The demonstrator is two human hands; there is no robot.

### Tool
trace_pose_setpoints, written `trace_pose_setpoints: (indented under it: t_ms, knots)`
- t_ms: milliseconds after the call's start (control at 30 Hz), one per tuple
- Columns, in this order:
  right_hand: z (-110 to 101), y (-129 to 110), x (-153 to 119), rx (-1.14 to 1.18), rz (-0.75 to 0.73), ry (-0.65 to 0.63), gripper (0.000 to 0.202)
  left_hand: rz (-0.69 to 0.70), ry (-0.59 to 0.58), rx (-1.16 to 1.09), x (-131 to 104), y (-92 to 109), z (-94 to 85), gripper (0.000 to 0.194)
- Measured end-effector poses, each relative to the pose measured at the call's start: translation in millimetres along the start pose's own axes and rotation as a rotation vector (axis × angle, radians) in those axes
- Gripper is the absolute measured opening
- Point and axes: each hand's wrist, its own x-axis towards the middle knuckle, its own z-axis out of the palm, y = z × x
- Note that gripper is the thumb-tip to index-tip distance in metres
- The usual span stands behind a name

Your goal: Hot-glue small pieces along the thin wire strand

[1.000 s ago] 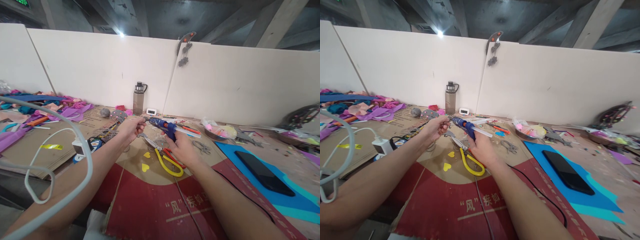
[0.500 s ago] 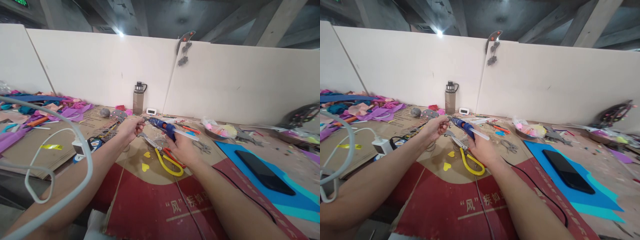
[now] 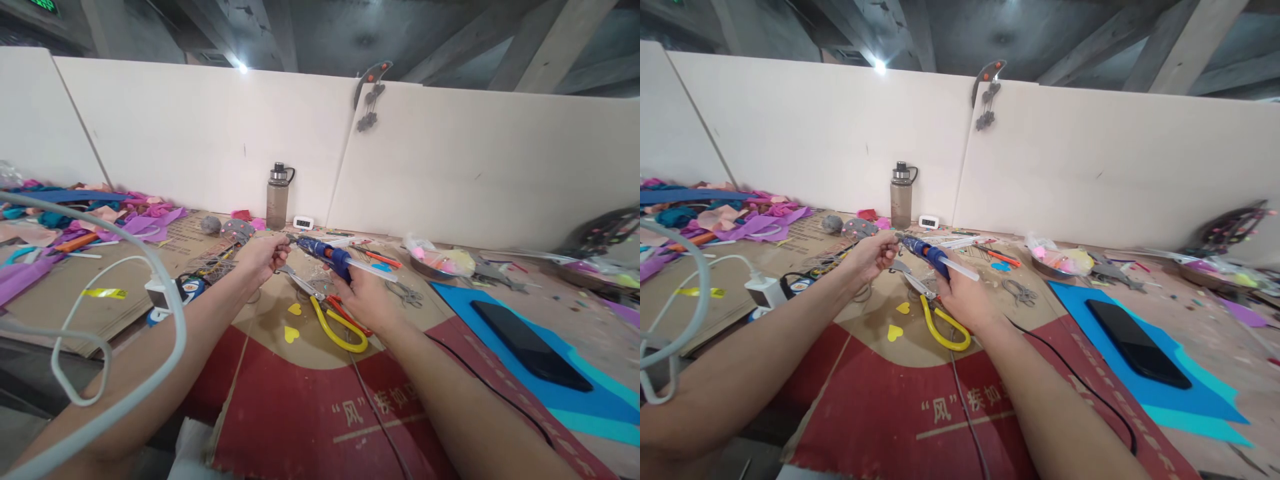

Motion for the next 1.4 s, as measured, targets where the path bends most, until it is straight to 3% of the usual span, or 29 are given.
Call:
trace_pose_setpoints:
  t_ms: [633,967,1400]
  knots:
    - [2.4,3.9,-1.1,0.043,-0.043,0.027,0.045,-0.023,-0.005,-0.008,-0.3,0.7,0.2,0.011]
    - [3.0,5.7,-2.3,0.001,0.049,-0.041,0.043,-0.014,-0.012,0.015,-0.2,-0.7,0.2,0.010]
    - [2.3,4.4,-0.9,0.019,0.039,-0.027,0.034,-0.018,-0.012,0.027,-0.8,-1.7,1.2,0.010]
